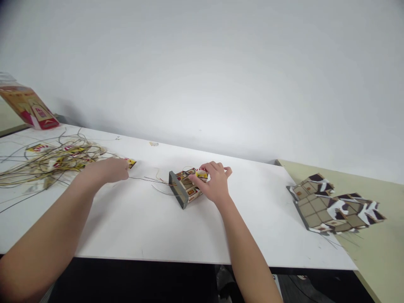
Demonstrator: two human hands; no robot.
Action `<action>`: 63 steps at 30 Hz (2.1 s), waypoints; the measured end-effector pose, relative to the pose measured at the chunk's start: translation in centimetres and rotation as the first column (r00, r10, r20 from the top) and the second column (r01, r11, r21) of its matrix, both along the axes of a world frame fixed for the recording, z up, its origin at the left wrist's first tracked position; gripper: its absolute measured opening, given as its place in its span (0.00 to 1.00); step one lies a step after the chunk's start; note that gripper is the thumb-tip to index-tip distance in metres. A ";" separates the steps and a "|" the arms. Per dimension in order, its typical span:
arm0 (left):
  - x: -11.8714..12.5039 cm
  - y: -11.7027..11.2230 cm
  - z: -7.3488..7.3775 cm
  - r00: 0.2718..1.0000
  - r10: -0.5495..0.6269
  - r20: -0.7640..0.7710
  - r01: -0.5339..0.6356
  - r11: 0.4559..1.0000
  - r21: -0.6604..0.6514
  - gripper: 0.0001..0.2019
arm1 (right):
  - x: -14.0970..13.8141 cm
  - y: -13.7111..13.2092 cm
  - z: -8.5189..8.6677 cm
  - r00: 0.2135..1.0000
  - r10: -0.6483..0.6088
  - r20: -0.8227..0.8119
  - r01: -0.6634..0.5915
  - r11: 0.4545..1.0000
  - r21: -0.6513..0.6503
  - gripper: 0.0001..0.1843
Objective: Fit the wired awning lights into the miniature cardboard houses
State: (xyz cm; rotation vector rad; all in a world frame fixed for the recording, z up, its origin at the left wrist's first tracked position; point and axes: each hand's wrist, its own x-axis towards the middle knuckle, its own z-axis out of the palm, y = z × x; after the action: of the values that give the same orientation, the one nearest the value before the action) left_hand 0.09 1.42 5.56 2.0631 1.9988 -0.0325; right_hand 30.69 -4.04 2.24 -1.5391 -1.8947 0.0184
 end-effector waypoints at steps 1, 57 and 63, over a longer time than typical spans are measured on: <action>0.2 -0.2 0.0 0.999 0.036 -0.038 -0.035 0.999 0.015 0.04 | -0.3 -0.2 0.0 1.000 -0.001 0.030 0.002 1.000 -0.008 0.21; 5.1 -2.9 1.3 0.774 -0.472 0.423 0.553 0.829 -0.087 0.13 | 4.1 -0.9 2.9 0.926 0.283 -0.251 -0.367 0.833 -0.415 0.13; 3.4 -1.9 0.8 0.859 -0.363 0.361 0.464 0.850 -0.251 0.10 | 0.8 -0.2 0.6 0.965 0.218 -0.148 -0.241 0.957 -0.164 0.14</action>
State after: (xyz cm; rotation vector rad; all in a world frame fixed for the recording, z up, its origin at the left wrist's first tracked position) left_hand 3.49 -0.50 6.37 2.0878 1.2387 -0.1214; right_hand 31.51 -4.28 2.87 -1.3864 -2.0014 0.3951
